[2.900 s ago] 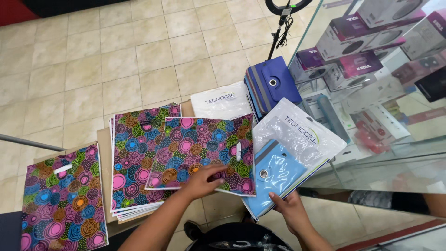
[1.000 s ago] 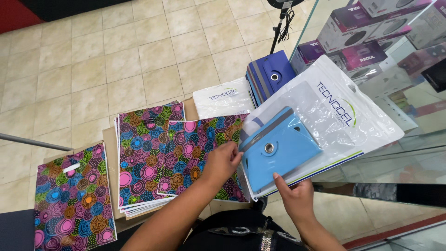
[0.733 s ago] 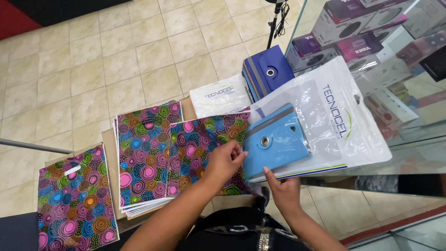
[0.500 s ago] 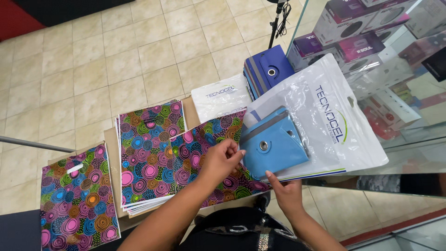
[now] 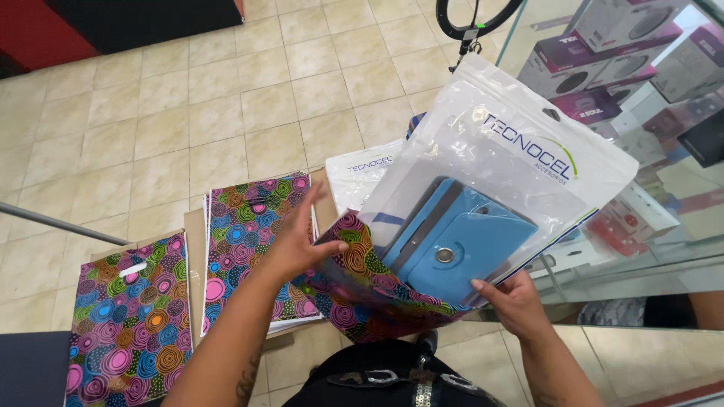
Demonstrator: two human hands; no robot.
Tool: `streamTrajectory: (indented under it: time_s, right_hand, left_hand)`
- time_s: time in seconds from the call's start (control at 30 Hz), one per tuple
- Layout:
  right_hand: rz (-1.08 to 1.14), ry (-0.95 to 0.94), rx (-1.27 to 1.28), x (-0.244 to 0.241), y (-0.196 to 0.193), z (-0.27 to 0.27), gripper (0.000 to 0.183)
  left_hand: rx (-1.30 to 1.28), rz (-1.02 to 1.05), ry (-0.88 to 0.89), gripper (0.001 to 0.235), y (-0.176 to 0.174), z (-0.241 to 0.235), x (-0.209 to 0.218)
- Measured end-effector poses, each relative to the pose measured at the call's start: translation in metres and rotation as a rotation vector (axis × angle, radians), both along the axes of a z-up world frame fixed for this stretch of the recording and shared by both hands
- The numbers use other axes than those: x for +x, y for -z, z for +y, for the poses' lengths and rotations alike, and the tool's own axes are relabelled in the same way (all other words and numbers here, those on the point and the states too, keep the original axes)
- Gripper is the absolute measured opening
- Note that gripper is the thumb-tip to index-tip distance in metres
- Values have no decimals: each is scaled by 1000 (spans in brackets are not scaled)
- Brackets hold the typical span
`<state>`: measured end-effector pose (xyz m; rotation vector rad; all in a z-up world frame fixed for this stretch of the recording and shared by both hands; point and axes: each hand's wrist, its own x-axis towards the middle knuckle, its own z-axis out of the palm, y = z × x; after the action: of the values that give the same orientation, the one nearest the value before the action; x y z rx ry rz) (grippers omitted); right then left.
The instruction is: The person places tablet cases inside plastic sleeves and then puts the sleeves into colorful gift bags.
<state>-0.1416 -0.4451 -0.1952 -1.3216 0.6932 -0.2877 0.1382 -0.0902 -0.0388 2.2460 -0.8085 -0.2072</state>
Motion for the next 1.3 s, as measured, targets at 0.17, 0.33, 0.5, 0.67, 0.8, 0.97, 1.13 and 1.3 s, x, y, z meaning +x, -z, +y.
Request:
streamTrajectory:
  time_s: [0.17, 0.33, 0.5, 0.67, 0.8, 0.97, 1.13, 1.3]
  right_hand:
    - [-118, -339, -46, 22, -28, -9, 61]
    - [-200, -296, 52, 41, -65, 14, 78]
    - [-754, -593, 413, 43, -44, 5, 148]
    - [-293, -148, -180, 61, -35, 32, 41]
    - [-388, -116, -160, 79, -57, 43, 22]
    - [-559, -173, -63, 99, -52, 39, 11]
    - [-673, -279, -66, 114, -83, 47, 15]
    - [-562, -314, -49, 122, -77, 46, 23]
  left_hand:
    - [-9, 683, 221, 41, 51, 10, -6]
    - [-465, 602, -48, 23, 105, 11, -30]
    - [-659, 516, -184, 24, 72, 44, -38]
    - [-606, 378, -336, 28, 38, 66, -49]
    - [-701, 279, -254, 26, 47, 85, -57]
    - [-788, 413, -310, 32, 48, 113, -69]
    - [-884, 331, -244, 23, 29, 139, -82]
    - [-846, 179, -332, 23, 67, 171, -76]
